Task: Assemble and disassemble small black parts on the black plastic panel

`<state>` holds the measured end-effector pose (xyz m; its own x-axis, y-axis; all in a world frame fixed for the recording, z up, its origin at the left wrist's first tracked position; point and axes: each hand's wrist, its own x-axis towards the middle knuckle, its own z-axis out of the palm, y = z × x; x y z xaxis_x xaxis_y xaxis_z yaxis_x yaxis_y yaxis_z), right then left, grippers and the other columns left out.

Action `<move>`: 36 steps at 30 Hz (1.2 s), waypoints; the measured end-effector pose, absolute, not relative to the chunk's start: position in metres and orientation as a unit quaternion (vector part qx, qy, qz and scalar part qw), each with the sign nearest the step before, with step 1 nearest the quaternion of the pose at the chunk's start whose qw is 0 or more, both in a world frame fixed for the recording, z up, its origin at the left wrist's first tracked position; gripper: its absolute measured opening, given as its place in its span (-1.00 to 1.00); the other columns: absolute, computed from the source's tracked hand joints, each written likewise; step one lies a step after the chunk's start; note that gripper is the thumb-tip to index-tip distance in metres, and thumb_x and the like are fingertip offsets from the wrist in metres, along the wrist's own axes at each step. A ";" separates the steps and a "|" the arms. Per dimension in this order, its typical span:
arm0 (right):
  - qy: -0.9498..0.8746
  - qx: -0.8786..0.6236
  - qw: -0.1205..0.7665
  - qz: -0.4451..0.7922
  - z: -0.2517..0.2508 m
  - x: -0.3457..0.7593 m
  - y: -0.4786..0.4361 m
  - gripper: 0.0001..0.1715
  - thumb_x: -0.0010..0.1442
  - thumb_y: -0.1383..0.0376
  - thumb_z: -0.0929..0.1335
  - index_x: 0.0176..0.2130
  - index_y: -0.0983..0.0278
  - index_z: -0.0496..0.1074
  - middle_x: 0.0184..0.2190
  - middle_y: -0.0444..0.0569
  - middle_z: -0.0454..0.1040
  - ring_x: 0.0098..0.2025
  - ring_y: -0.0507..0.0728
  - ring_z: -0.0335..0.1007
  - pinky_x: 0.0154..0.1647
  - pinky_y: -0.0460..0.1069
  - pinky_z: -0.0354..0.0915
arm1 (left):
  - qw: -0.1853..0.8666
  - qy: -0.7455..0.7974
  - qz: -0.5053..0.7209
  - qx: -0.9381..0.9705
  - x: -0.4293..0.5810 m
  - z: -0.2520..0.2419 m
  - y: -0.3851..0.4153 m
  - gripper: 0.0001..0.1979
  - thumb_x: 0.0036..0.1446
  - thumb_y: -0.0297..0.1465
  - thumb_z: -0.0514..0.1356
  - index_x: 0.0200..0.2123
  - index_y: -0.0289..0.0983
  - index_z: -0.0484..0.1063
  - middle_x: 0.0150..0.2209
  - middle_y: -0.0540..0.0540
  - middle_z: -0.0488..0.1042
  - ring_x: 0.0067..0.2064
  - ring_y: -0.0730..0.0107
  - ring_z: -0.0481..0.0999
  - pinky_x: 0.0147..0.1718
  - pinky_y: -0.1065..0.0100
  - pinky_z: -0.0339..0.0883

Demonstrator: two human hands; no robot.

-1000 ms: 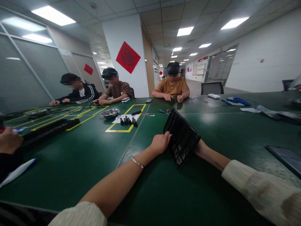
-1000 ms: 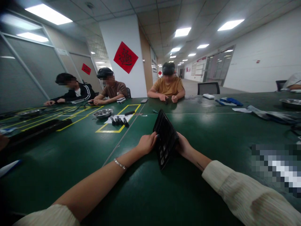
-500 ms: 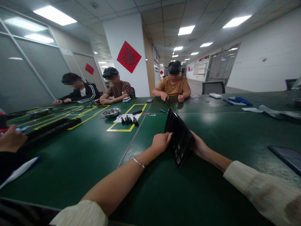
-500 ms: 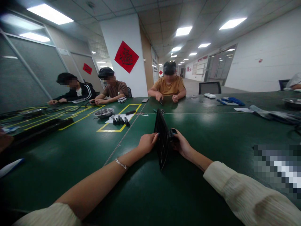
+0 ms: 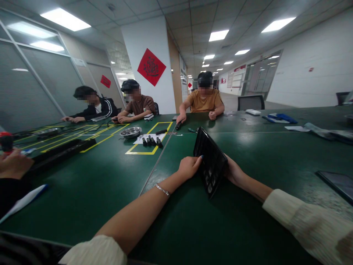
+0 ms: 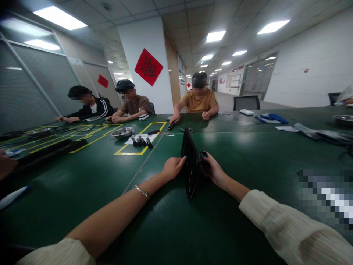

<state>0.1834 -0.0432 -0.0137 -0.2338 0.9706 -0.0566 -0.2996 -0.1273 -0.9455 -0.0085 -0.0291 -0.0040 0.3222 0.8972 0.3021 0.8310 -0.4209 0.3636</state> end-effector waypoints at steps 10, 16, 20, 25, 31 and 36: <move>-0.436 -0.374 0.489 0.656 -0.014 0.183 -0.042 -0.62 0.01 0.16 0.28 -0.12 0.13 0.26 -0.54 -0.19 0.33 -0.58 0.00 0.20 -0.61 -0.13 0.12 | 0.010 0.542 0.214 0.812 -0.008 -0.002 -0.031 -0.53 0.24 -0.13 -0.26 -0.38 -0.21 0.34 -0.48 -0.06 0.43 -0.42 0.33 0.41 -0.47 0.38 0.03; -0.435 -0.402 0.489 0.640 -0.015 0.182 -0.041 -0.52 -0.04 0.12 0.29 -0.07 0.10 0.25 -0.53 -0.20 0.35 -0.60 -0.01 0.20 -0.68 -0.17 0.02 | -0.004 0.540 0.180 0.823 -0.008 0.002 -0.035 -0.58 0.24 -0.23 -0.22 -0.34 -0.25 0.38 -0.40 -0.10 0.48 -0.34 0.31 0.45 -0.42 0.38 0.08; -0.438 -0.405 0.489 0.637 -0.016 0.183 -0.040 -0.50 -0.04 0.07 0.30 -0.06 0.09 0.25 -0.54 -0.18 0.35 -0.55 0.04 0.26 -0.64 -0.14 0.08 | 0.005 0.548 0.162 0.821 -0.006 0.004 -0.035 -0.47 0.25 -0.19 -0.28 -0.44 -0.25 0.40 -0.46 -0.10 0.47 -0.38 0.33 0.44 -0.45 0.38 0.06; -0.437 -0.395 0.491 0.642 -0.014 0.184 -0.042 -0.54 -0.04 0.07 0.31 -0.11 0.10 0.26 -0.52 -0.18 0.35 -0.54 0.03 0.26 -0.63 -0.14 0.08 | 0.005 0.566 0.158 0.809 -0.005 0.002 -0.032 -0.38 0.23 -0.10 -0.34 -0.45 -0.24 0.41 -0.49 -0.10 0.45 -0.40 0.33 0.43 -0.47 0.39 0.05; -0.437 -0.382 0.500 0.643 -0.016 0.183 -0.042 -0.58 -0.08 0.07 0.33 -0.20 0.16 0.28 -0.53 -0.19 0.32 -0.58 0.00 0.20 -0.67 -0.16 -0.01 | -0.019 0.570 0.167 0.804 -0.005 0.001 -0.032 -0.49 0.24 -0.11 -0.27 -0.32 -0.22 0.38 -0.42 -0.10 0.48 -0.38 0.32 0.44 -0.45 0.39 0.09; -0.445 -0.378 0.498 0.642 -0.018 0.184 -0.040 -0.52 -0.04 0.06 0.32 -0.11 0.14 0.25 -0.51 -0.17 0.34 -0.57 0.00 0.21 -0.68 -0.16 -0.03 | 0.003 0.547 0.174 0.819 -0.006 0.002 -0.033 -0.51 0.26 -0.18 -0.29 -0.32 -0.22 0.38 -0.42 -0.09 0.48 -0.36 0.32 0.45 -0.40 0.39 0.13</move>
